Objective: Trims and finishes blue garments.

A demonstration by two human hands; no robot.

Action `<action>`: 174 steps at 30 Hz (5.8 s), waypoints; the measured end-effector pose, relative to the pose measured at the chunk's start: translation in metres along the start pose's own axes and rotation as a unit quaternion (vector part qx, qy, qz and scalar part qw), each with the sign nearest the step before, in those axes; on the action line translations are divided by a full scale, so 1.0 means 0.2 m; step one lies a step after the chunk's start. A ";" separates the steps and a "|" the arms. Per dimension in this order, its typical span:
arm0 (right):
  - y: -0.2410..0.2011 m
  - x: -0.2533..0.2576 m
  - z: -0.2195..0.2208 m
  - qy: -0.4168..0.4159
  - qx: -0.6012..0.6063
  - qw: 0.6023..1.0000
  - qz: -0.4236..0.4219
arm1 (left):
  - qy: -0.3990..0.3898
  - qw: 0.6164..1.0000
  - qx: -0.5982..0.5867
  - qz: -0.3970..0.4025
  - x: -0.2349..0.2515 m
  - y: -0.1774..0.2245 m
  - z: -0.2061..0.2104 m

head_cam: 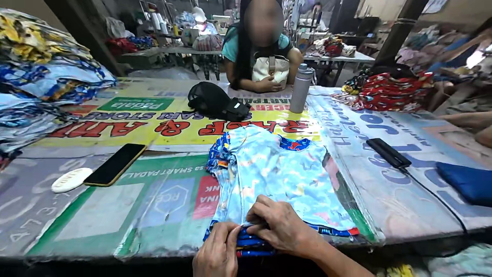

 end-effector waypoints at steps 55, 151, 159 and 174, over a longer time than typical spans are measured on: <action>-0.12 0.03 -0.07 0.066 0.264 0.961 -0.046 | 0.152 0.776 -0.552 -0.264 -0.14 0.04 0.09; -0.13 -0.13 -0.20 0.154 0.139 0.977 -0.049 | 0.180 0.617 -0.686 -0.340 -0.15 0.02 0.11; -0.12 -0.13 -0.21 0.160 0.155 0.974 -0.050 | 0.190 0.656 -0.660 -0.313 -0.14 0.03 0.08; -0.12 -0.11 -0.17 0.136 0.216 0.966 -0.044 | 0.196 0.693 -0.633 -0.282 -0.15 0.03 0.06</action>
Point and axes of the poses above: each hand's wrist, its own x-axis towards the middle knuckle, its own z-axis out of the palm, y = z × x, the point moved 10 cm from there along x, towards the middle knuckle, and after that the axes turned 4 degrees about y, right-handed, at the moved point
